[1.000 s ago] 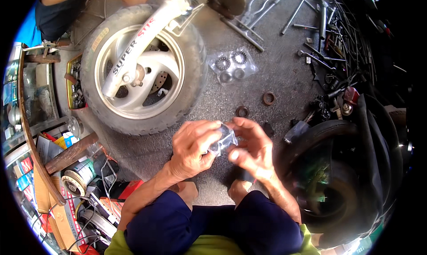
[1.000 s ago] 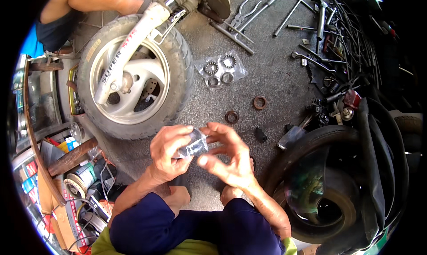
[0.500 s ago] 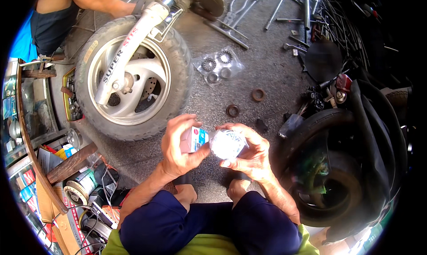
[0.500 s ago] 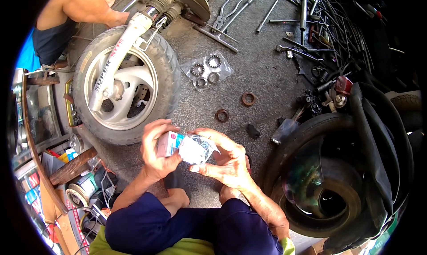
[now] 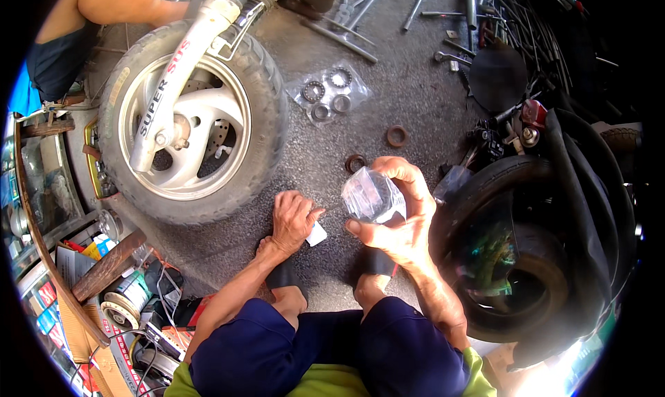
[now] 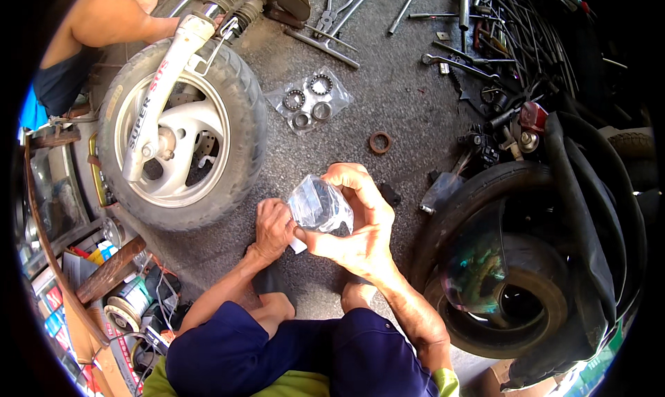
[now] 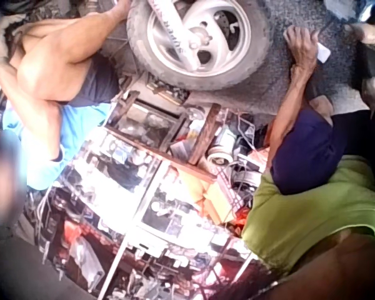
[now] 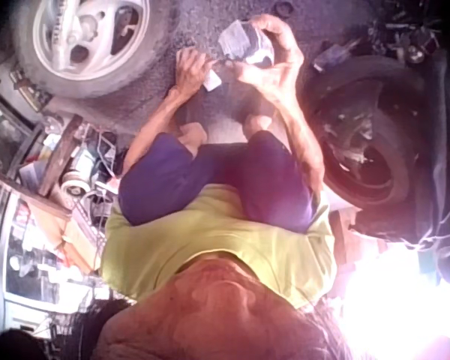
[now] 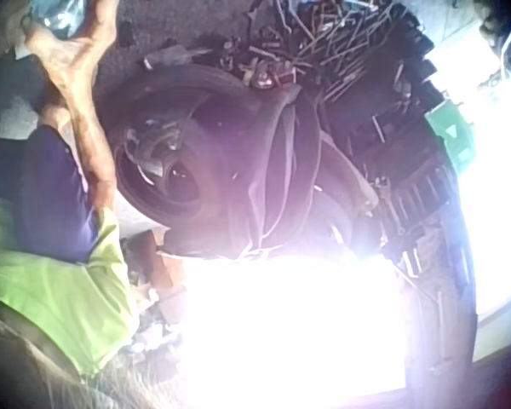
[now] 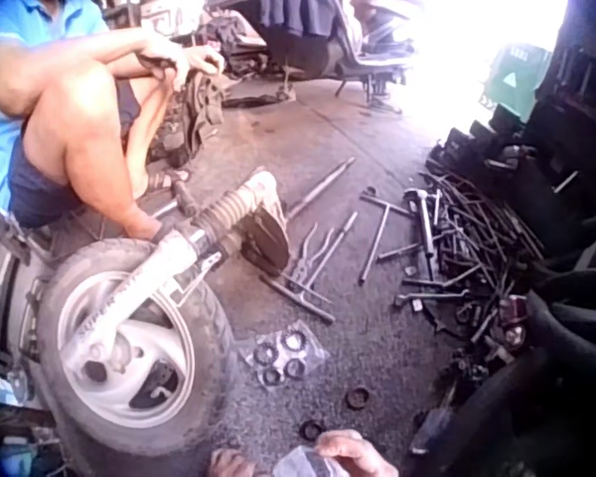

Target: The person sits on the floor and handles several small metal bearings and washers. They unwrap a new bearing from plastic packaging, compare it with used bearings, and rotate the inner rings to inspect them. The person repeatedly picks up, turns over, and examines the bearings and washers by hand.

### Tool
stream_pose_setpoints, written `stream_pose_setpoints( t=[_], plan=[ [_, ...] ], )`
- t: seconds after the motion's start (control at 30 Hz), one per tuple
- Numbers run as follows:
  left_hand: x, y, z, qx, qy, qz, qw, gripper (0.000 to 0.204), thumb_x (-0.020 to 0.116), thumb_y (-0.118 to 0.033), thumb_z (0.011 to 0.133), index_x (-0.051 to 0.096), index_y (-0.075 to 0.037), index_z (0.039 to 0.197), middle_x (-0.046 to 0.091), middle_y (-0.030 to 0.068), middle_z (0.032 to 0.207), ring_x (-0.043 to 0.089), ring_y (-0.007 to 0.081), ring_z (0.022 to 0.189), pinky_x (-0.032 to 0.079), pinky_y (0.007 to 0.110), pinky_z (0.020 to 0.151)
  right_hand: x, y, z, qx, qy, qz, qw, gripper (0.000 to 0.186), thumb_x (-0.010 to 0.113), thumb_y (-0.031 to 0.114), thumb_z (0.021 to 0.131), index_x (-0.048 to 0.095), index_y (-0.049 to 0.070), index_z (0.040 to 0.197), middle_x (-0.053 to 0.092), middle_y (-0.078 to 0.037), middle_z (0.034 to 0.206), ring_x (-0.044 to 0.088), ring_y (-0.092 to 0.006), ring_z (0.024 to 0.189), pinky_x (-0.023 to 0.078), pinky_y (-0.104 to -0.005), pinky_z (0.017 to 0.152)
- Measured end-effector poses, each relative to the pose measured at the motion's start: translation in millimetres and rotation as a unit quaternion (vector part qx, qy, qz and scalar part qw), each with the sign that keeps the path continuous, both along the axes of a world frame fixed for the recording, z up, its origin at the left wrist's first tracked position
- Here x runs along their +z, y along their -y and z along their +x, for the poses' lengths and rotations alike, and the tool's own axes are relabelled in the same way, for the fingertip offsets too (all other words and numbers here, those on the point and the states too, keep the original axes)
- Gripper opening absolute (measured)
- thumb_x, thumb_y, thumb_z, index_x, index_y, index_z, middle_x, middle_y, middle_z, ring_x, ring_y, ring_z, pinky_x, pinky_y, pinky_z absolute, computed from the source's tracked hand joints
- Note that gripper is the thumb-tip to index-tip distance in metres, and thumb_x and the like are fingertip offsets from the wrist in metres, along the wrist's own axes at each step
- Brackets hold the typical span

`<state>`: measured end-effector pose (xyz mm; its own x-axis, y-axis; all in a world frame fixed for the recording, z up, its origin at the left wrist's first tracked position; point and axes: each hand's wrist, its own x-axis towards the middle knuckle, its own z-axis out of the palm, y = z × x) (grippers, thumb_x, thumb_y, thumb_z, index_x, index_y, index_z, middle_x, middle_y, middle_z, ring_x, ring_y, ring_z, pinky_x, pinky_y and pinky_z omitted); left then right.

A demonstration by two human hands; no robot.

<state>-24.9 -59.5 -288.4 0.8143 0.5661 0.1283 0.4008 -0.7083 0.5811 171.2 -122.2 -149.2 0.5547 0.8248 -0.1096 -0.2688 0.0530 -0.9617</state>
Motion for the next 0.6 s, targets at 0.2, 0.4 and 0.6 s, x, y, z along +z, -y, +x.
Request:
stream_pose_setpoints(
  t=[0.2, 0.4, 0.6],
  plan=[
    [17, -11, 6, 0.055, 0.002, -0.054, 0.997, 0.016, 0.069, -0.017, 0.081, 0.061, -0.003, 0.085, 0.059, 0.0096, 0.083, 0.055, 0.0288, 0.087, 0.04, 0.042, 0.081, -2, -3, 0, -0.018, -0.034, -0.109, 0.993, 0.05, 0.081, 0.012, 0.055, 0.059, 0.0, 0.098, 0.053, -0.005, 0.096, 0.052, -0.0128, 0.087, 0.043, -0.0269, 0.079],
    [89, -42, 45, 0.198, 0.148, -0.615, 0.749, 0.027, 0.067, -0.01, 0.085, 0.06, 0.004, 0.107, 0.066, 0.0127, 0.102, 0.063, 0.0188, 0.091, 0.05, 0.031, 0.079, -11, -5, 3, -0.012, 0.103, -0.173, 0.979, 0.049, 0.077, 0.01, 0.055, 0.058, 0.003, 0.1, 0.054, -0.002, 0.088, 0.052, -0.0111, 0.078, 0.045, -0.0248, 0.069],
    [133, -65, 75, 0.07, 0.093, -0.748, 0.654, 0.054, 0.07, -0.006, 0.075, 0.051, 0.012, 0.123, 0.063, 0.0188, 0.109, 0.063, 0.023, 0.1, 0.049, 0.035, 0.092, -10, -9, 1, 0.004, 0.211, -0.159, 0.965, 0.049, 0.077, 0.01, 0.051, 0.061, 0.006, 0.097, 0.051, -0.003, 0.085, 0.048, -0.0124, 0.071, 0.042, -0.0251, 0.06]
  ],
)
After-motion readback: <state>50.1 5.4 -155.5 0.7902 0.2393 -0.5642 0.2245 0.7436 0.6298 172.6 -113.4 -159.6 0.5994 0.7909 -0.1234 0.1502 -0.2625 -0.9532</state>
